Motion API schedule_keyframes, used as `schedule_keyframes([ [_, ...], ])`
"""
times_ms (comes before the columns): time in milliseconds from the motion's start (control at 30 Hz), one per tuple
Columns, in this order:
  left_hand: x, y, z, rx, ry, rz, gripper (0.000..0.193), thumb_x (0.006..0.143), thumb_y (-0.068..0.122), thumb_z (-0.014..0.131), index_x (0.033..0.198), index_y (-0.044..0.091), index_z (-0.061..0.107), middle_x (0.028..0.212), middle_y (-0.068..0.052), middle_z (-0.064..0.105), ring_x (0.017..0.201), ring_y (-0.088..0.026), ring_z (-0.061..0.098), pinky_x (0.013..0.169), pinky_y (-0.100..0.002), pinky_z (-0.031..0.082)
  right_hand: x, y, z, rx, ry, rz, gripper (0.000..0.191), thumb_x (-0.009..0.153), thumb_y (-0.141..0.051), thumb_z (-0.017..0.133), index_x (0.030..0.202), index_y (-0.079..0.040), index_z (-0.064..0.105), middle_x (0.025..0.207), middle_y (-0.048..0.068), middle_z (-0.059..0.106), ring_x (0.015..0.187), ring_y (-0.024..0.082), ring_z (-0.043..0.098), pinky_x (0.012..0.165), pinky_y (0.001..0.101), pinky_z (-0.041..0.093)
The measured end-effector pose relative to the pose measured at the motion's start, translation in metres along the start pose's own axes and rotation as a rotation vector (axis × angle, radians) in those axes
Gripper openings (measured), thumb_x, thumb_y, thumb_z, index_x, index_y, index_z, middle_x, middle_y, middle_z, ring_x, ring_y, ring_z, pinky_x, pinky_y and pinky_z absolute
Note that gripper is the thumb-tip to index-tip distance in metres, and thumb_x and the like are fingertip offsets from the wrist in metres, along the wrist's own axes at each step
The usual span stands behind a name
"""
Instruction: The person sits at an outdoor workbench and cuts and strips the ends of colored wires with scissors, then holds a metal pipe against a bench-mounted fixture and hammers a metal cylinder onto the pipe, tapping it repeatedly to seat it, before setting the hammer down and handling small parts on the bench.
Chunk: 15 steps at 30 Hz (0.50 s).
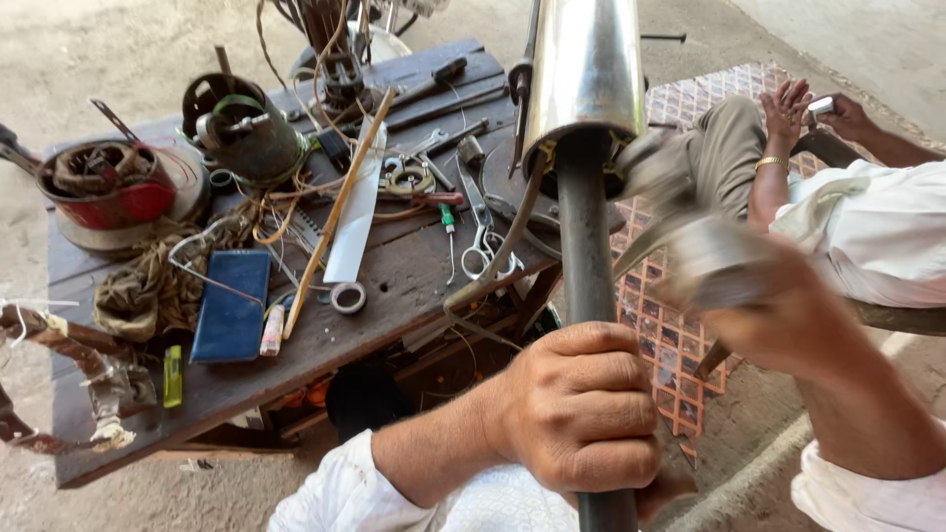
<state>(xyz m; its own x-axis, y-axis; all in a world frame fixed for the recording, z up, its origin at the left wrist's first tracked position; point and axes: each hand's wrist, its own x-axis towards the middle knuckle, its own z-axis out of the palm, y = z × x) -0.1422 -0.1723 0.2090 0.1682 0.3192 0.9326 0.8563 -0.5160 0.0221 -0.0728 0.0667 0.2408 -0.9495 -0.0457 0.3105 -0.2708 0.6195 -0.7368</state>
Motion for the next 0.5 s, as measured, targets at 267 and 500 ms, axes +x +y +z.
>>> schedule_keyframes([
  [267,-0.006,0.022,-0.006,-0.072,-0.044,-0.152,0.019,0.105,0.022,0.06,0.096,0.006,0.066,0.094,-0.006,0.063,0.097,-0.023,0.07,0.099,-0.037,0.06,0.003,0.001,-0.027,-0.118,0.644,-0.22,0.019,0.091,-0.011,0.066,0.108,-0.004,0.064,0.067,0.003,0.062,0.054,0.012,0.059,0.049,0.0332,0.05],
  [500,-0.003,0.016,-0.013,0.062,-0.032,0.009,0.004,0.095,0.013,0.064,0.092,0.013,0.067,0.075,0.004,0.049,0.074,-0.016,0.06,0.081,-0.033,0.055,0.018,0.012,-0.018,-0.579,0.543,-0.194,0.021,0.101,-0.019,0.065,0.115,-0.002,0.063,0.067,0.004,0.059,0.053,0.012,0.057,0.049,0.0311,0.049],
])
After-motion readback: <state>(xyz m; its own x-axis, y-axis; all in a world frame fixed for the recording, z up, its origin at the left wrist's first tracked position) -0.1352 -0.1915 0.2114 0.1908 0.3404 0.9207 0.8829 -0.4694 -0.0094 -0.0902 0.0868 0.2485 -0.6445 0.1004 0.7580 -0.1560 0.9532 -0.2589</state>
